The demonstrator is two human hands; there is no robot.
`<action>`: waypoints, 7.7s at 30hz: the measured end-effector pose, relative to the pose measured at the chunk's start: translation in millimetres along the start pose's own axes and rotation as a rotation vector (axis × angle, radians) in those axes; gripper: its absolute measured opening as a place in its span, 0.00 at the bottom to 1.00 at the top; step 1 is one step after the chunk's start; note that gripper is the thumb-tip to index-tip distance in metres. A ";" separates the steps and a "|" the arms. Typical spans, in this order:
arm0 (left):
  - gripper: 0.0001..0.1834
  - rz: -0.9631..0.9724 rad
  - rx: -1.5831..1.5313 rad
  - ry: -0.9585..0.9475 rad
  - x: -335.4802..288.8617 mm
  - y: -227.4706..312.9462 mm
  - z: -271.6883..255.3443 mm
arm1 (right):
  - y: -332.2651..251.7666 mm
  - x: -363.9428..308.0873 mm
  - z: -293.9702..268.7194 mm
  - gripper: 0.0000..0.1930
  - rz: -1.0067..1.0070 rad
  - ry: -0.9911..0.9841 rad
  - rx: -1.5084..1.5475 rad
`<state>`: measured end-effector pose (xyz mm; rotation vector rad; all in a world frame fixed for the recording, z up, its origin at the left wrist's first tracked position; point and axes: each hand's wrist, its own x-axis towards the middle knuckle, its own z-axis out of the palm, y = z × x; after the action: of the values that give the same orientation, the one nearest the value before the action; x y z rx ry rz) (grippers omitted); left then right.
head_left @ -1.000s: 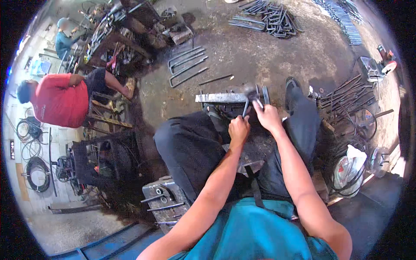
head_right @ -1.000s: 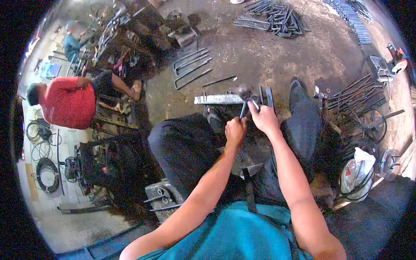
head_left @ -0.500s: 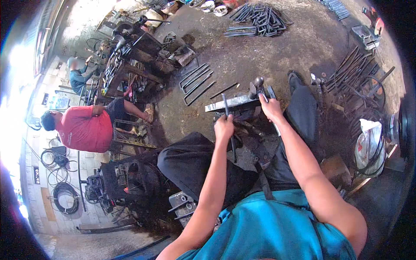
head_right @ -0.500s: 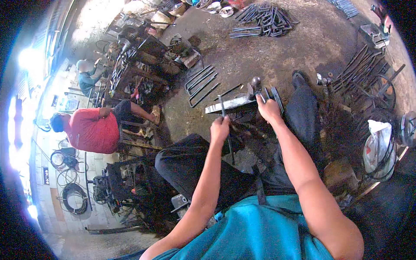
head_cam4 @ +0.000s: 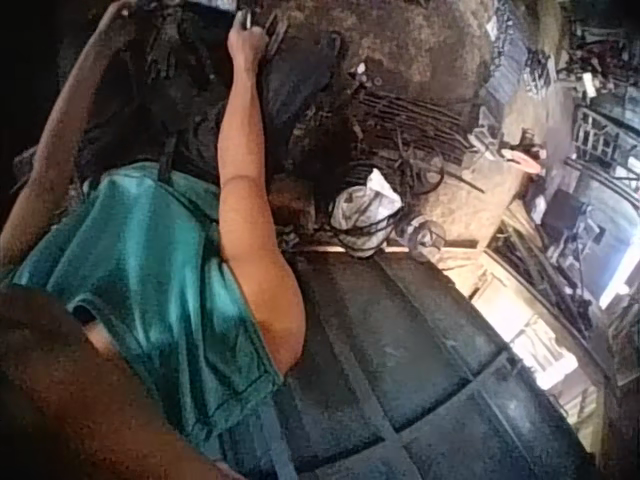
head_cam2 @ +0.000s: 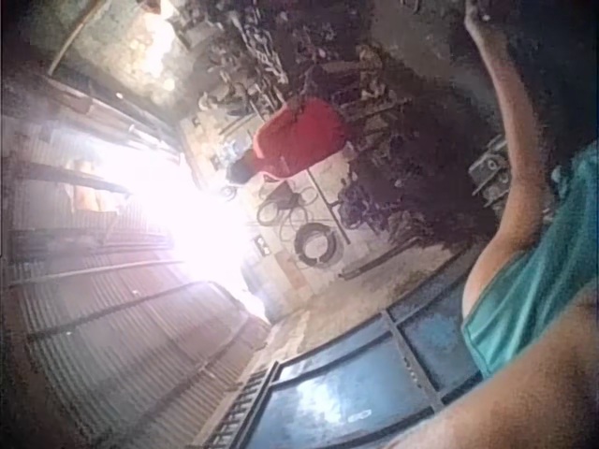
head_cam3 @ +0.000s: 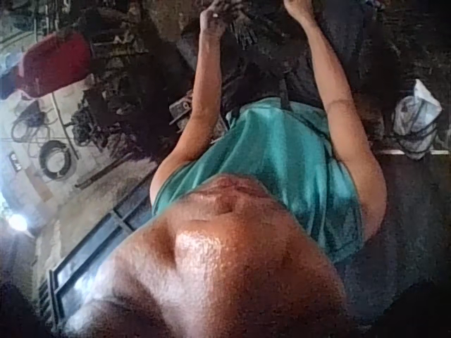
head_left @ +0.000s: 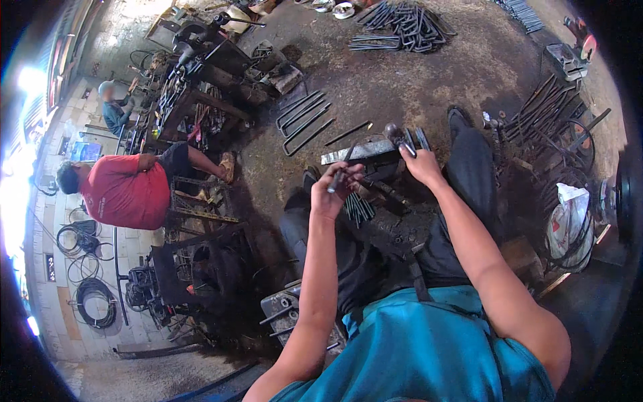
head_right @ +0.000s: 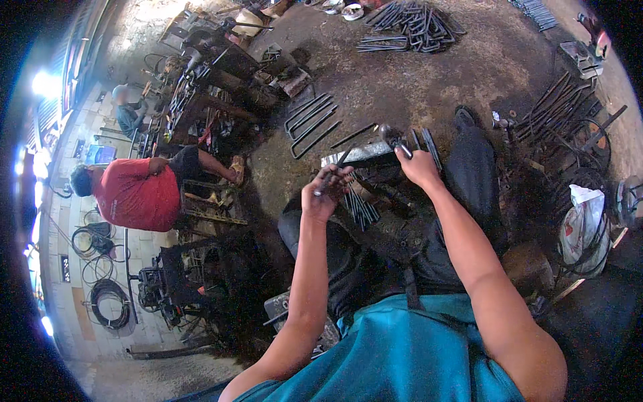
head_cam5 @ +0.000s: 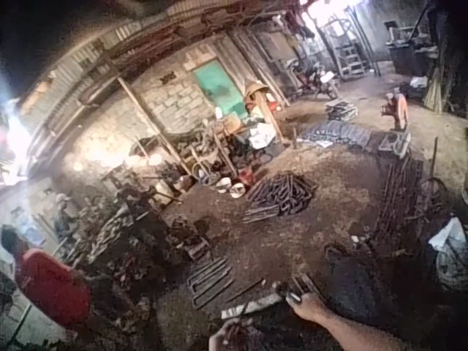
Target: Hammering a metal rod against a jig on a workbench to shape or straighten it.
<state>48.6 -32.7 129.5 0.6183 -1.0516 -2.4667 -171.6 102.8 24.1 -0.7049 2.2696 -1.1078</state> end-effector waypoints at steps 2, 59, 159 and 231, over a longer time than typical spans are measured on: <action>0.16 -0.015 0.003 0.003 8.7 -11.3 -1.6 | -10.6 -8.5 -7.1 0.35 0.014 -0.007 -0.023; 0.24 -0.093 0.900 0.633 34.1 -173.2 -20.0 | -16.5 -1.9 4.6 0.27 0.305 -0.192 0.440; 0.34 -0.248 1.060 0.344 47.5 -148.8 -56.7 | -15.0 34.8 5.7 0.20 -0.082 -0.079 -0.476; 0.22 -0.157 1.387 0.538 33.8 -143.9 -39.5 | -19.7 22.4 1.0 0.14 -0.064 0.056 -0.528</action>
<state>16.4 20.1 -10.4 1.6188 -2.3593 -1.1333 -182.9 77.3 34.8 -0.9587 2.6295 -0.5507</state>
